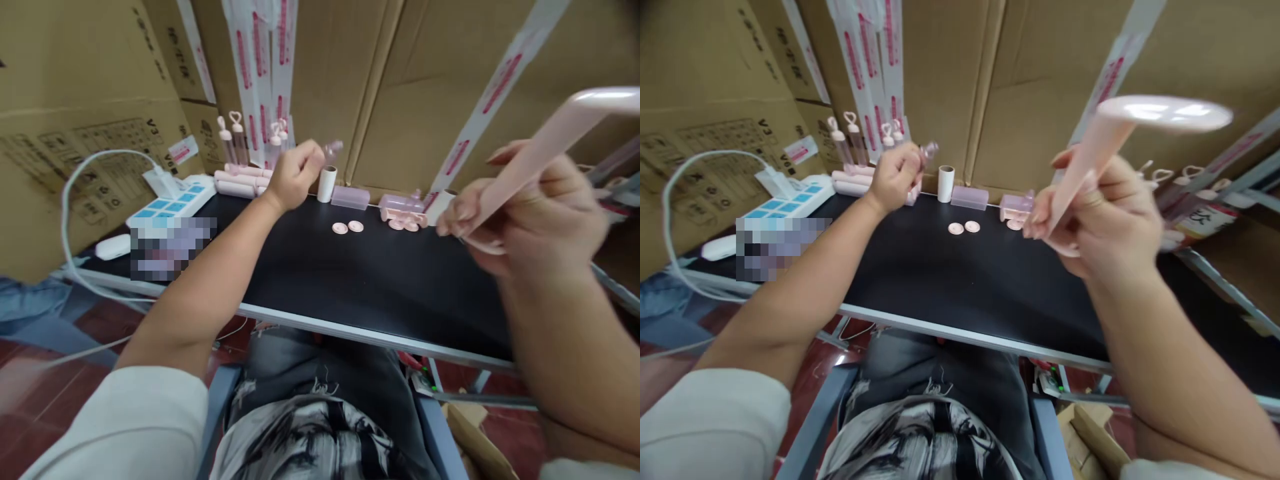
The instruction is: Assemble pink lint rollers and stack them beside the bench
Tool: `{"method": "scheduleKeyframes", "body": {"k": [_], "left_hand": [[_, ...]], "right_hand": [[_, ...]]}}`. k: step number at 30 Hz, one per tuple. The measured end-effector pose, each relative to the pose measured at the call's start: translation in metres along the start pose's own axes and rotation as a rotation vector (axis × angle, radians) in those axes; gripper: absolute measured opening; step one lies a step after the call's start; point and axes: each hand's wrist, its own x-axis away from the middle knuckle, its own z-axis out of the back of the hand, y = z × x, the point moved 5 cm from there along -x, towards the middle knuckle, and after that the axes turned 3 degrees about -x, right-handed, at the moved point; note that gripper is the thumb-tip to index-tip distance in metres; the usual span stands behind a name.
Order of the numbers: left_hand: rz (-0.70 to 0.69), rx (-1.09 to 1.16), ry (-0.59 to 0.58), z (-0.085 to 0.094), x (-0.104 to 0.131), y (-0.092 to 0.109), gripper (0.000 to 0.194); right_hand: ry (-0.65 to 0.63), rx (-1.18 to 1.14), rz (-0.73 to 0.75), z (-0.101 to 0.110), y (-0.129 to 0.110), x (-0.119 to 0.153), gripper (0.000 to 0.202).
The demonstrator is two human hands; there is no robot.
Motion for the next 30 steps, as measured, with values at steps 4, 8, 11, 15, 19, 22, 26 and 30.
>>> {"method": "scheduleKeyframes", "body": {"k": [4, 8, 11, 15, 19, 22, 26, 30], "left_hand": [[0.111, -0.016, 0.102, 0.003, -0.003, -0.012, 0.055], [0.22, -0.116, 0.006, -0.009, 0.005, -0.014, 0.029], [0.317, -0.266, -0.349, -0.023, 0.018, -0.026, 0.022], [0.413, -0.5, -0.668, -0.037, 0.034, -0.036, 0.045], [0.425, -0.604, -0.731, -0.051, 0.039, -0.032, 0.067], [0.441, -0.599, -0.732, -0.058, 0.041, -0.034, 0.082], [0.41, -0.507, -0.777, -0.067, 0.042, -0.044, 0.098], [0.398, -0.48, -0.814, -0.073, 0.036, -0.051, 0.072]], "right_hand": [[-0.094, 0.477, -0.271, -0.004, 0.064, -0.028, 0.03], [-0.351, 1.097, -0.278, -0.027, 0.144, -0.062, 0.02], [-0.497, 1.272, -0.298, -0.038, 0.178, -0.077, 0.029], [-0.595, 1.348, -0.344, -0.04, 0.197, -0.081, 0.032], [-0.598, 1.241, -0.23, -0.031, 0.199, -0.074, 0.04], [-0.56, 1.175, -0.03, -0.021, 0.186, -0.057, 0.044], [-0.624, 1.263, 0.081, -0.016, 0.166, -0.02, 0.043], [-0.728, 1.349, 0.062, -0.022, 0.161, -0.002, 0.043]]}}
